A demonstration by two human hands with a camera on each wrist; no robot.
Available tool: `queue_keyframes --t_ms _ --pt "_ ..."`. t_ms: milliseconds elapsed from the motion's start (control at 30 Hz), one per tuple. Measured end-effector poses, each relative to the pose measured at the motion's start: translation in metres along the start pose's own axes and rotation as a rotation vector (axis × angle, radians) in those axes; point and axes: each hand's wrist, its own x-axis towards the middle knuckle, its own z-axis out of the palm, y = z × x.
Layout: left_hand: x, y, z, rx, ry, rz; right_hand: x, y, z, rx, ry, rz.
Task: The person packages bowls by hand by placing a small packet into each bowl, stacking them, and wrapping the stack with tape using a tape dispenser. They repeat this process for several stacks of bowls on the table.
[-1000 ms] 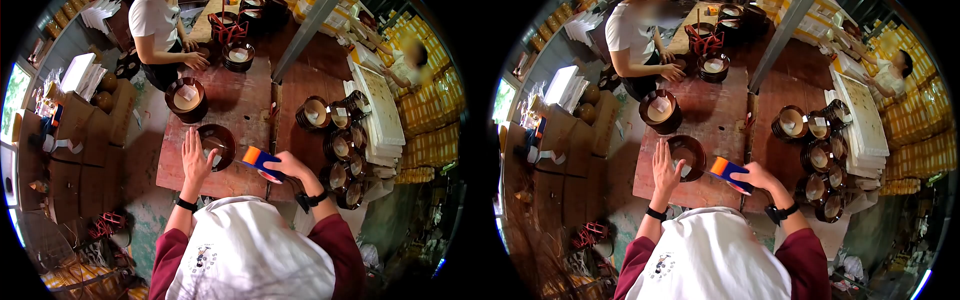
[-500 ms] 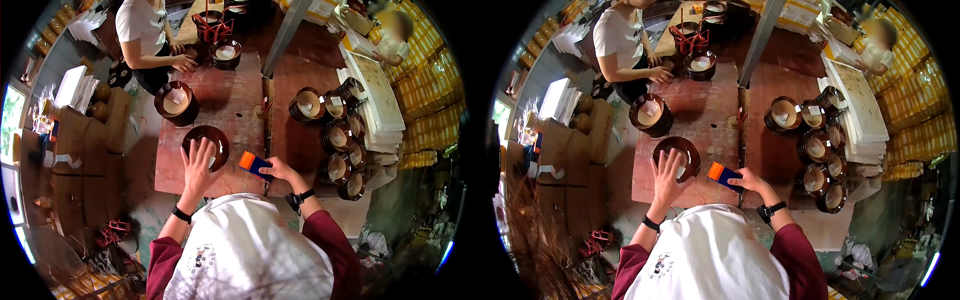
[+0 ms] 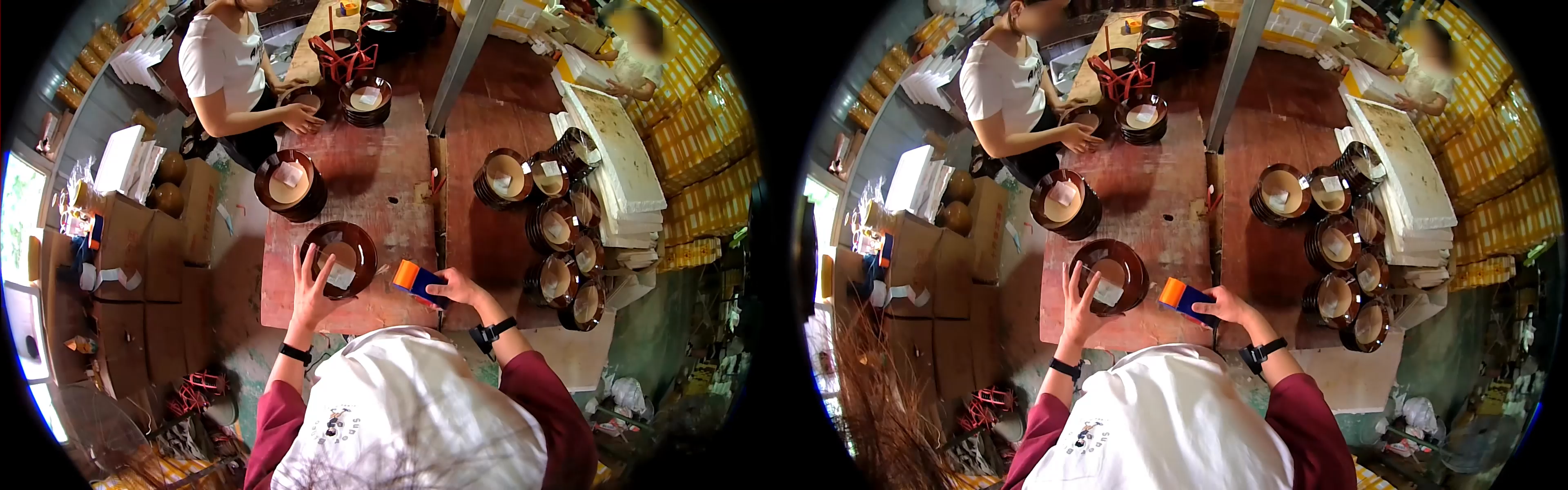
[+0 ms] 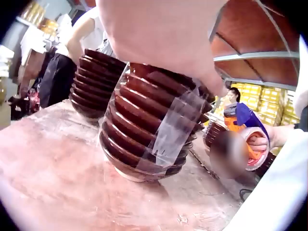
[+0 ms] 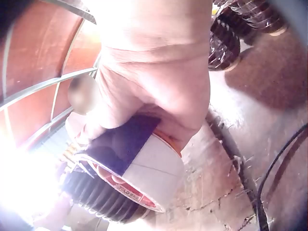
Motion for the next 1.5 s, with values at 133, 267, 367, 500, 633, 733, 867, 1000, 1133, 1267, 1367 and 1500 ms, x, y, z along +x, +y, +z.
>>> queue_keyframes --t_ms 133,267,367,500,633,733,867,1000,1133,1267,1367,1500 --pt "0.008 -0.010 0.009 -0.042 0.093 0.092 -0.006 0.009 0.008 -0.004 0.061 -0.034" --pt "0.055 -0.006 0.001 -0.027 0.011 0.179 0.000 0.027 0.008 -0.053 0.209 -0.062" --pt "0.104 -0.009 0.008 -0.073 -0.073 0.260 0.006 0.044 0.008 0.129 0.344 -0.019" --pt "0.176 -0.016 0.053 -0.136 -0.198 0.334 0.015 0.054 0.001 0.445 0.468 -0.005" --pt "0.232 -0.012 0.102 -0.090 -0.454 0.295 0.026 0.053 -0.005 0.792 0.536 -0.125" --pt "0.252 -0.011 0.126 -0.072 -0.556 0.271 0.035 0.066 -0.012 0.886 0.565 -0.095" --pt "0.274 0.010 0.150 0.102 -0.634 0.174 0.056 0.095 -0.013 0.937 0.599 -0.177" --pt "0.300 0.033 0.168 0.220 -0.783 0.021 0.084 0.088 -0.017 1.219 0.681 -0.079" --pt "0.295 0.015 0.177 0.179 -0.736 -0.104 0.074 0.079 -0.033 1.427 0.506 -0.126" --pt "0.294 0.007 0.172 0.179 -0.709 -0.295 0.084 0.121 -0.033 1.251 0.458 -0.105" --pt "0.291 0.001 0.166 0.144 -0.649 -0.438 0.044 0.125 -0.027 1.285 0.433 0.040" --pt "0.288 0.020 0.160 0.191 -0.608 -0.588 0.021 0.177 0.008 1.209 0.512 -0.021"
